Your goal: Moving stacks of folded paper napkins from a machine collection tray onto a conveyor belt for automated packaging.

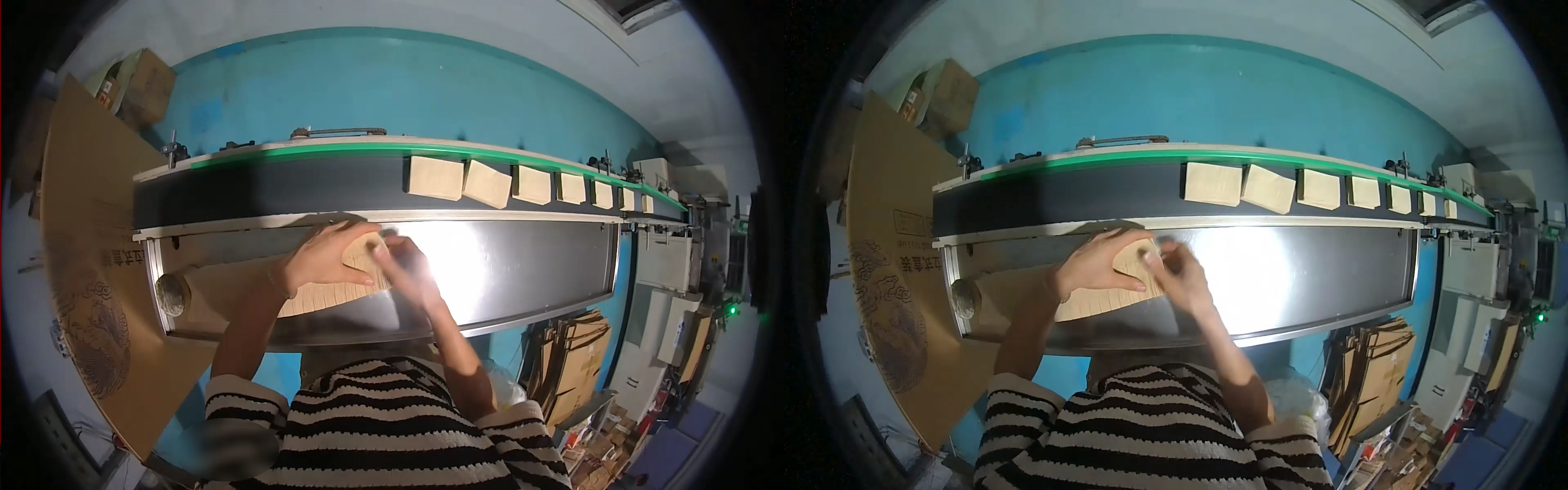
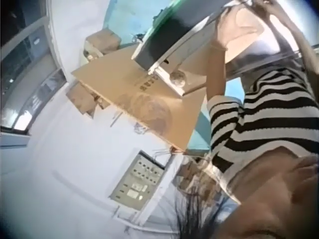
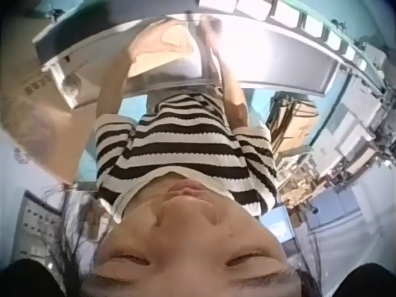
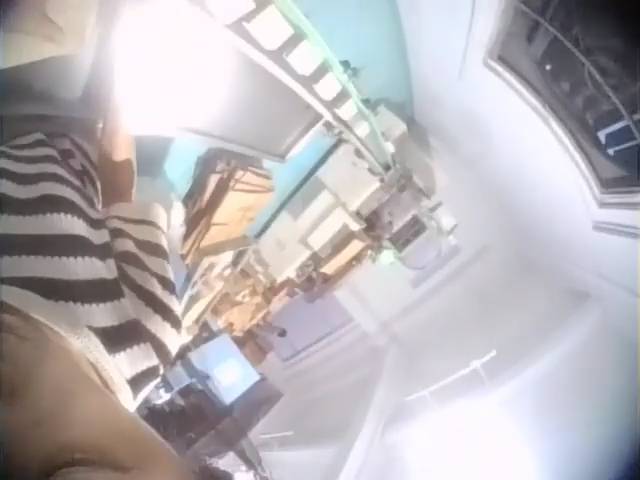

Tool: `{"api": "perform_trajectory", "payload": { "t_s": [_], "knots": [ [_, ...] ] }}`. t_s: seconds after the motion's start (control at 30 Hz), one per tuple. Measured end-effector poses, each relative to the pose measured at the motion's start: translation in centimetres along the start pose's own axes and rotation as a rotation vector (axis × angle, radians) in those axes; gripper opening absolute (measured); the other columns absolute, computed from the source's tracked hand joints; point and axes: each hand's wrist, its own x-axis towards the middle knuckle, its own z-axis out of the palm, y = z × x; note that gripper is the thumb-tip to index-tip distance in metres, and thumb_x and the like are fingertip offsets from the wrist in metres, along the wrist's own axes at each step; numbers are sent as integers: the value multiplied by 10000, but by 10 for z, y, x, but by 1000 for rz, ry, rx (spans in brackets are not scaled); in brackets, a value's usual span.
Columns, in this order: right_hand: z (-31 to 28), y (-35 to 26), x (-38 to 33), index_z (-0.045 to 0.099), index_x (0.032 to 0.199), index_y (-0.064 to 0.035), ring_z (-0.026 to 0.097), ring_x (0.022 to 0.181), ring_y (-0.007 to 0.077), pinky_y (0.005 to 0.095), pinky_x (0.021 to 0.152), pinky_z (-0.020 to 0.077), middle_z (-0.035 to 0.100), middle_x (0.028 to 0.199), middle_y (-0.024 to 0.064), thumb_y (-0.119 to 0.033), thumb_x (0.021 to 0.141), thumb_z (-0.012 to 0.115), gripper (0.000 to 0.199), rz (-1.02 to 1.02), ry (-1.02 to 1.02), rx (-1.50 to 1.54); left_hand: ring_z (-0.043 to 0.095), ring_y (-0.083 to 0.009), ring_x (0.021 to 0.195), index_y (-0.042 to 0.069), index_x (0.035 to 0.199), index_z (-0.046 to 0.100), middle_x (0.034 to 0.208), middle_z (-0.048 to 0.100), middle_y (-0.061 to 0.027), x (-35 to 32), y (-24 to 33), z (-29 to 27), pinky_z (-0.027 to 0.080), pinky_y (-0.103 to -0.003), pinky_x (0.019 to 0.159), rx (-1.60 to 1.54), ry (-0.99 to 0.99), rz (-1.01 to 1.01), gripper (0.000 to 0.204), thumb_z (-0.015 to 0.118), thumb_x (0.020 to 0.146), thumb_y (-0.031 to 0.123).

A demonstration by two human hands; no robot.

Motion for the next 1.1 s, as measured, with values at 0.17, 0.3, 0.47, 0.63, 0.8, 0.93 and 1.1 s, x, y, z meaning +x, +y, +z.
{"api": "perform_trajectory", "payload": {
  "t_s": [0.17, 0.3, 0.47, 0.63, 0.8, 0.93, 1.1],
  "knots": [
    [-4, -6, -10, 625, 1151, 22, 610, 832, 125, 268, 767, 488, 676, 962, 81, -316, 936, 689, 406, 421, -83, 391, 547, -339, 1208, 90, 1326, 516, 1296, 572, -141, -9, -2, -4, 442, -410, 1013, 45, 6, -9, 775, 864, 684, 352],
    [-24, 27, 3, 604, 1177, 4, 618, 878, 125, 281, 782, 491, 672, 965, 97, -351, 955, 651, 421, 213, -33, 206, 546, -343, 1208, 91, 1325, 517, 1287, 576, -142, -10, -4, -4, 441, -408, 1015, -24, -26, -8, 772, 863, 686, 355],
    [0, 0, 7, 584, 1129, 12, 568, 785, 102, 254, 714, 472, 631, 932, 55, -396, 938, 670, 458, 118, -15, 86, 560, -385, 1160, 79, 1310, 511, 1258, 581, -180, -10, -6, -4, 453, -433, 989, 16, 26, 2, 750, 852, 703, 355],
    [14, -8, -12, 632, 1107, 19, 570, 834, 113, 254, 736, 469, 653, 909, 69, -332, 930, 692, 397, 325, -64, 339, 567, -364, 1169, 95, 1296, 525, 1259, 587, -161, -22, -4, -12, 461, -411, 975, 27, 48, 14, 732, 860, 697, 350],
    [-3, 5, 8, 619, 1076, 18, 602, 854, 141, 277, 758, 487, 665, 945, 88, -351, 962, 632, 386, 233, -15, 154, 570, -369, 1164, 97, 1300, 520, 1242, 594, -167, -26, -11, -14, 464, -421, 971, 10, 23, 34, 739, 864, 693, 342],
    [16, -2, 19, 584, 1107, 3, 609, 871, 154, 292, 795, 484, 653, 945, 81, -421, 930, 669, 467, 95, 15, 111, 566, -371, 1169, 100, 1302, 520, 1252, 589, -166, -25, -11, -15, 463, -425, 976, 21, 36, 19, 736, 862, 693, 333],
    [34, -13, -2, 631, 1132, 7, 587, 800, 127, 285, 729, 491, 662, 918, 84, -354, 919, 699, 425, 197, -67, 246, 559, -373, 1178, 102, 1307, 521, 1272, 577, -162, -34, -6, -23, 457, -425, 986, 80, 77, 51, 735, 857, 695, 333]
  ]
}}
